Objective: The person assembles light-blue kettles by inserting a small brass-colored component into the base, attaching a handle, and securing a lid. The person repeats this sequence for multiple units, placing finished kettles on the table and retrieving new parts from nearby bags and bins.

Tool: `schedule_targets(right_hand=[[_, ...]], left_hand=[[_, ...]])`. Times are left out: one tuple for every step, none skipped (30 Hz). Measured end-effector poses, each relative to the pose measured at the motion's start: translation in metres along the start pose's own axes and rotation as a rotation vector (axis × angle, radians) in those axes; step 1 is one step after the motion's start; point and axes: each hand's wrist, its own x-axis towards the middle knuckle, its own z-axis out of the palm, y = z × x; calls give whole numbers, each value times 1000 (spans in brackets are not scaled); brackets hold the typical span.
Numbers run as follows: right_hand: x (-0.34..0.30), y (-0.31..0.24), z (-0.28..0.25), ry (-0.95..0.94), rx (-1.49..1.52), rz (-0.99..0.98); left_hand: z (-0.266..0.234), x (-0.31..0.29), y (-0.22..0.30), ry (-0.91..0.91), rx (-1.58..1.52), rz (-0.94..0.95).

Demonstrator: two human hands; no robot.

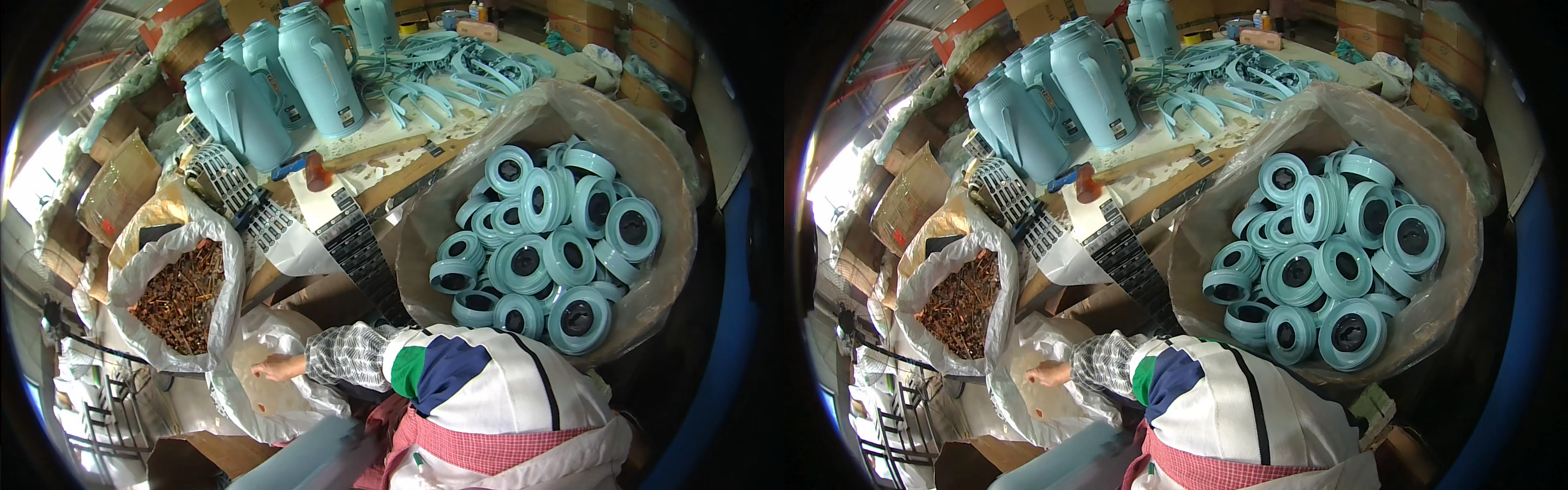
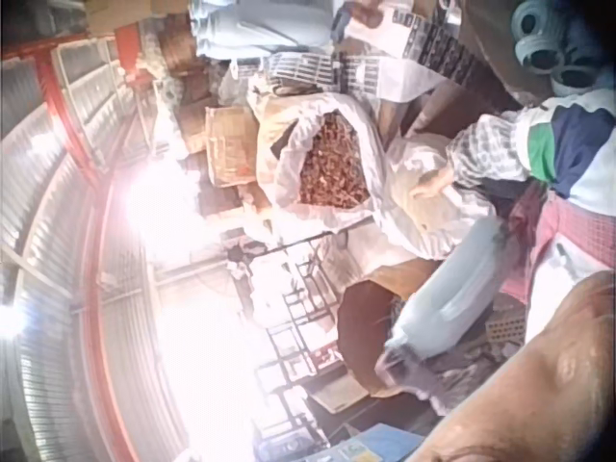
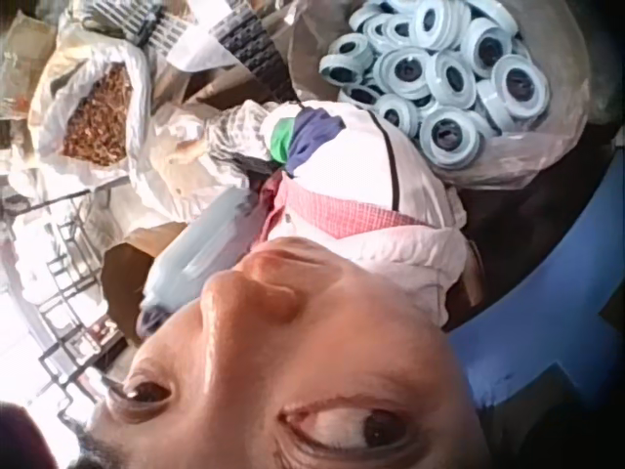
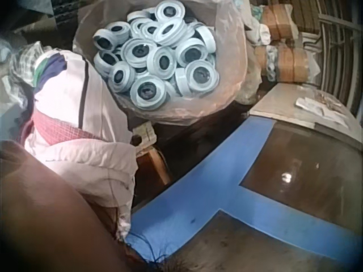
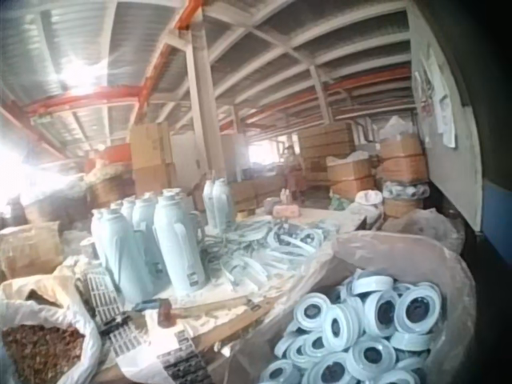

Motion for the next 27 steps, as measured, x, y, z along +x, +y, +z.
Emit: schedule_targets(right_hand=[[11, 9, -20, -165, -69, -32], [7, 19, -29, -55, -514, -227], [-2, 30, -40, 62, -960, -418], [0, 32, -49, 48, -970, -338], [2, 30, -59, 37, -983, -259], [16, 28, -70, -98, -546, 72], [32, 17, -70, -236, -87, 379], [23, 8, -62, -122, -40, 208], [11, 5, -70, 14, -35, 50], [-2, 17, -80, 187, -116, -212], [-18, -19, -92, 27, -168, 87], [-31, -25, -107, 20, 9, 305], [-43, -36, -125, -50, 60, 340], [-48, -39, -137, -4, 45, 302], [-52, -43, -144, -25, 83, 231], [-57, -45, -154, 1, 15, 152], [-55, -62, -163, -15, 167, 195], [-51, -85, -182, -9, 276, 260], [-38, -115, -177, -27, 451, 162], [-35, -132, -196, 26, 510, 92], [-25, -155, -202, -9, 598, 65], [-18, -174, -211, -32, 665, 41], [-12, -188, -216, -49, 720, 37], [-6, -205, -223, -97, 765, 1], [-1, -218, -227, -150, 794, 21], [2, -228, -229, -196, 824, 41], [2, -232, -229, -245, 798, 41]], left_hand=[[0, 16, -1, 31, 31, 42], [-2, 28, -6, 56, 75, 57], [-4, 40, -12, 89, 116, 67], [-8, 48, -22, 128, 161, 67], [-15, 56, -34, 170, 205, 65], [-23, 66, -44, 216, 252, 64], [-36, 72, -58, 268, 303, 57], [-56, 63, -80, 306, 383, 1], [-72, 62, -100, 339, 442, -32], [-85, 64, -113, 385, 478, -53], [-98, 46, -134, 412, 529, -108], [-107, 41, -141, 446, 577, -130], [-111, 33, -137, 489, 592, -132], [-111, 28, -123, 544, 583, -104], [-110, 19, -103, 585, 564, -68], [-100, 25, -72, 602, 487, 32], [-78, 19, -47, 589, 372, 127], [-38, 23, -31, 568, 222, 217], [-30, 20, 6, 510, 144, 371], [15, 25, 13, 449, 9, 399], [35, 22, 27, 331, 50, 339], [63, 27, 40, 381, -62, 432], [82, 28, 53, 377, -66, 466], [100, 28, 56, 435, -148, 498], [106, 32, 66, 478, -125, 430], [112, 35, 74, 516, -104, 366], [121, 41, 73, 428, -179, 306]])
